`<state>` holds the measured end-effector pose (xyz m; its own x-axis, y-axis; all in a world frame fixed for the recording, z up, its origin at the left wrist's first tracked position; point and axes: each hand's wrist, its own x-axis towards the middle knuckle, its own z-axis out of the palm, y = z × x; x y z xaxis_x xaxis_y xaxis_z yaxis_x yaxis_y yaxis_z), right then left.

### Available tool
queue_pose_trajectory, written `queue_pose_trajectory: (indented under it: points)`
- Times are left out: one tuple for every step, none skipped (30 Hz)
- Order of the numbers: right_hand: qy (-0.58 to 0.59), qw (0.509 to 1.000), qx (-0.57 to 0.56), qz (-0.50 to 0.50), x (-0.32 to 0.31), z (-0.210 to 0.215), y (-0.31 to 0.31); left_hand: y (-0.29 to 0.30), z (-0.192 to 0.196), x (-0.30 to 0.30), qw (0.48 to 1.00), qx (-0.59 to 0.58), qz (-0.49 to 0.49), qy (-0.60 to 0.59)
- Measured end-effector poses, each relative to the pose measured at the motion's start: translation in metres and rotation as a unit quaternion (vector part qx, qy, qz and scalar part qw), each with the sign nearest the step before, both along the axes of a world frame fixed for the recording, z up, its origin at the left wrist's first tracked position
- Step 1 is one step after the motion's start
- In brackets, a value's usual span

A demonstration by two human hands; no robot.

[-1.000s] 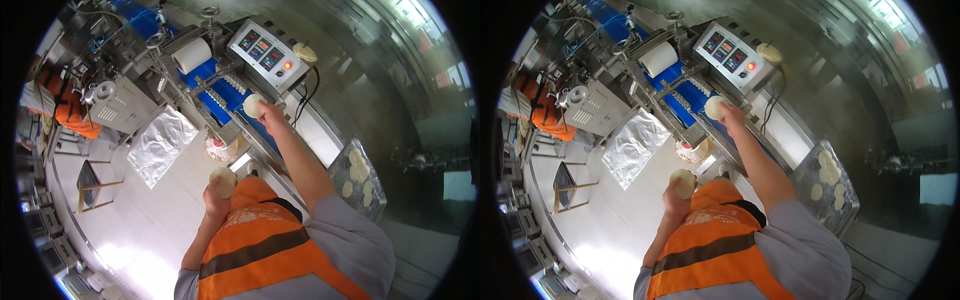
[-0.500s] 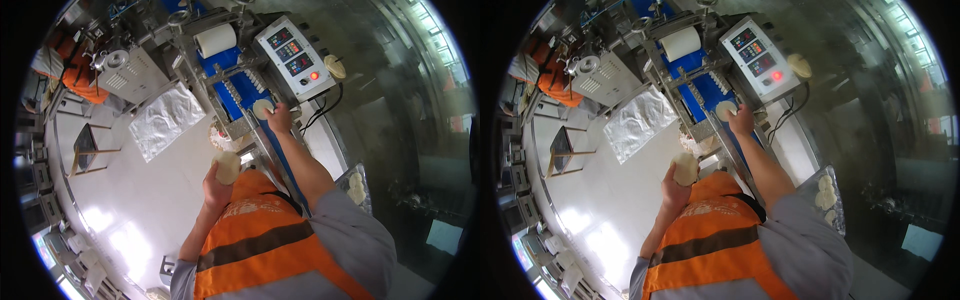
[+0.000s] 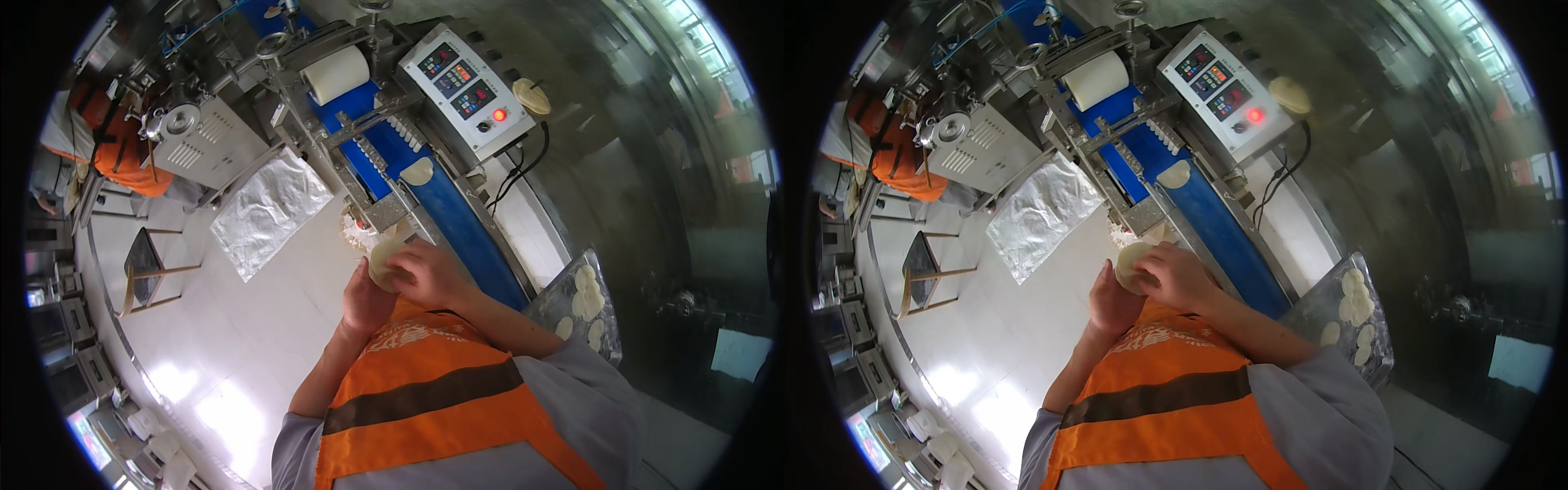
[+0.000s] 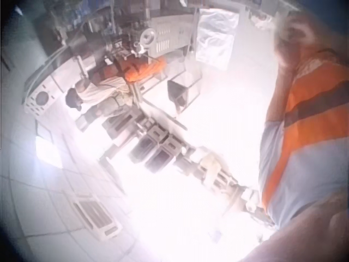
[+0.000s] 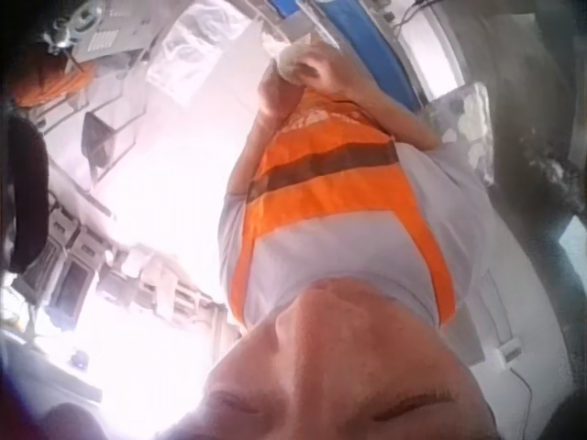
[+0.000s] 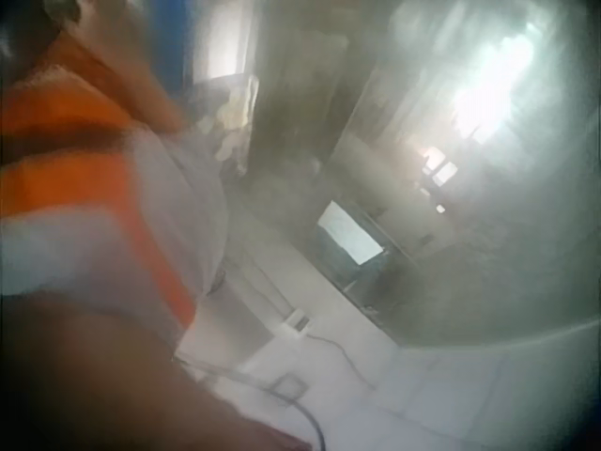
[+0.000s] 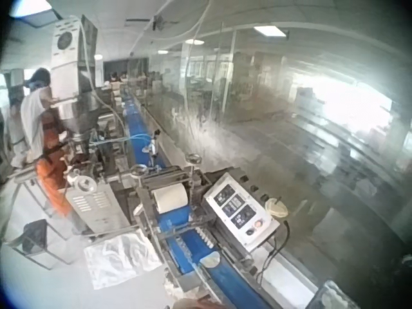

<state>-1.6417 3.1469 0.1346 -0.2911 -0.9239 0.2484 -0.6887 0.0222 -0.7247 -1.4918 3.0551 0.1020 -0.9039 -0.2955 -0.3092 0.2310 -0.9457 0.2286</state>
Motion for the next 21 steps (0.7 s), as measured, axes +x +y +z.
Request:
queue_pose_trajectory:
  points:
    - [0.003,1.0,-0.006,-0.001,-0.001,0.0,0.002,0.001,-0.002,-0.001,1.0,-0.016,-0.004,-0.005]
    - [0.007,1.0,-0.013,-0.002,-0.002,0.0,0.004,0.002,-0.002,-0.003,0.999,-0.033,-0.008,-0.009]
    - [-0.059,0.998,0.001,-0.036,-0.002,-0.003,0.007,0.003,0.004,-0.006,0.998,-0.052,-0.016,-0.023]
    - [-0.126,0.99,0.014,-0.07,-0.003,-0.008,0.011,0.004,0.015,-0.009,0.997,-0.071,-0.022,-0.037]
    - [-0.191,0.976,0.026,-0.103,-0.004,-0.014,0.016,0.005,0.022,-0.011,0.994,-0.09,-0.028,-0.051]
    - [-0.316,0.939,0.022,-0.136,-0.01,-0.028,0.019,0.006,0.018,-0.01,0.991,-0.104,-0.031,-0.076]
    - [-0.436,0.884,0.019,-0.169,-0.021,-0.047,0.025,0.007,0.008,-0.008,0.987,-0.117,-0.035,-0.101]
    - [-0.549,0.813,0.016,-0.194,-0.028,-0.057,0.026,0.01,0.0,-0.005,0.983,-0.13,-0.036,-0.128]
    - [-0.627,0.754,-0.022,-0.194,-0.031,-0.05,0.024,0.011,-0.005,-0.003,0.981,-0.129,-0.033,-0.139]
    - [-0.697,0.688,-0.061,-0.193,-0.035,-0.035,0.021,0.013,-0.009,-0.003,0.98,-0.128,-0.03,-0.148]
    - [-0.76,0.614,-0.099,-0.189,-0.041,-0.027,0.018,0.013,-0.01,-0.004,0.979,-0.127,-0.027,-0.158]
    - [-0.774,0.607,-0.104,-0.15,-0.053,-0.027,0.019,0.015,-0.011,-0.003,0.977,-0.127,-0.03,-0.167]
    - [-0.743,0.649,-0.077,-0.147,-0.064,-0.03,0.018,0.015,-0.012,-0.001,0.975,-0.129,-0.033,-0.178]
    - [-0.709,0.689,-0.049,-0.142,-0.075,-0.037,0.016,0.016,-0.012,0.0,0.973,-0.13,-0.035,-0.189]
    - [-0.673,0.726,-0.02,-0.136,-0.086,-0.048,0.013,0.017,-0.011,0.001,0.972,-0.123,-0.023,-0.198]
    - [-0.65,0.75,0.005,-0.122,-0.099,-0.059,0.008,0.018,-0.009,0.0,0.971,-0.118,-0.012,-0.207]
    - [-0.653,0.747,0.019,-0.126,-0.11,-0.071,0.001,0.019,-0.008,0.0,0.97,-0.112,0.0,-0.216]
    - [-0.657,0.742,0.036,-0.127,-0.118,-0.08,-0.012,0.019,-0.01,0.003,0.97,-0.109,0.004,-0.217]
    - [-0.66,0.738,0.051,-0.132,-0.126,-0.09,-0.02,0.019,-0.011,0.005,0.97,-0.106,0.004,-0.217]
    - [-0.649,0.74,0.035,-0.17,-0.131,-0.104,-0.03,0.02,-0.011,0.006,0.971,-0.103,0.006,-0.218]
    - [-0.51,0.825,0.109,-0.22,-0.142,-0.125,-0.033,0.021,-0.01,0.006,0.97,-0.098,0.013,-0.221]
